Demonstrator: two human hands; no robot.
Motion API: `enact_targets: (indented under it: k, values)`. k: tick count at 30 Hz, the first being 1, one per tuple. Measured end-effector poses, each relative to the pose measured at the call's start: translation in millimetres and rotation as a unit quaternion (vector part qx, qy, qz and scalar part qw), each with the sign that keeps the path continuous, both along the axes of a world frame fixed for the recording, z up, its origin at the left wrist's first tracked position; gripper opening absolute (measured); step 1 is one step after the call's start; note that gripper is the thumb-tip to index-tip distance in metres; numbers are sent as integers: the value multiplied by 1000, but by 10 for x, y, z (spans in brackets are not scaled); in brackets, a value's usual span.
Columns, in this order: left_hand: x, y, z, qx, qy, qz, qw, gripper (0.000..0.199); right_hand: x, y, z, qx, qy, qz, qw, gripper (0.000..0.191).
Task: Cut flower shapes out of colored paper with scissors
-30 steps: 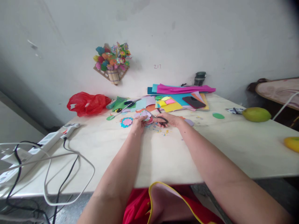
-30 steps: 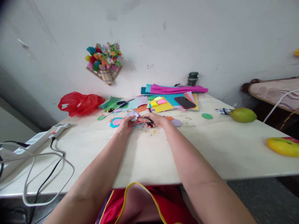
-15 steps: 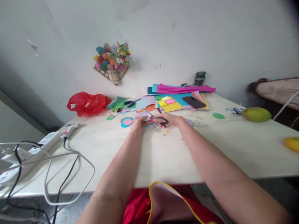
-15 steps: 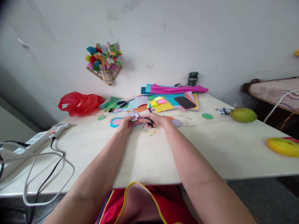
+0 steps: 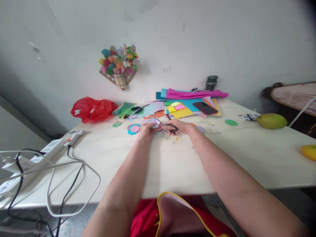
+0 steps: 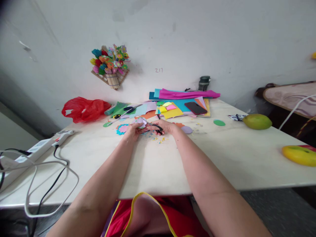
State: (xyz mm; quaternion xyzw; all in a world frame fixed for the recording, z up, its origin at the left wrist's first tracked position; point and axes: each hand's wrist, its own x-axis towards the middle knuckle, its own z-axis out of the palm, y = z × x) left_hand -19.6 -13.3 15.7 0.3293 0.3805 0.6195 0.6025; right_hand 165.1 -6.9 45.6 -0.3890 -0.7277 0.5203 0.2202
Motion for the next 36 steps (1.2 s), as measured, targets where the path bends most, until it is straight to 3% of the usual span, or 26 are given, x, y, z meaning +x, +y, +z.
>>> enact_targets:
  k: [9,19,36]
  values:
    - [-11,11,-8,-9,0,0,1000,14,10,-23,25,6,-9,-3,1000,28]
    - [-25,10,-7,-13,7,-6,1000,13,29,65,-72,19,-3,6,1000,27]
    - [-17,-21,43,-21,11,-13,1000,14,54,141,-130,-30,66,40,997,18]
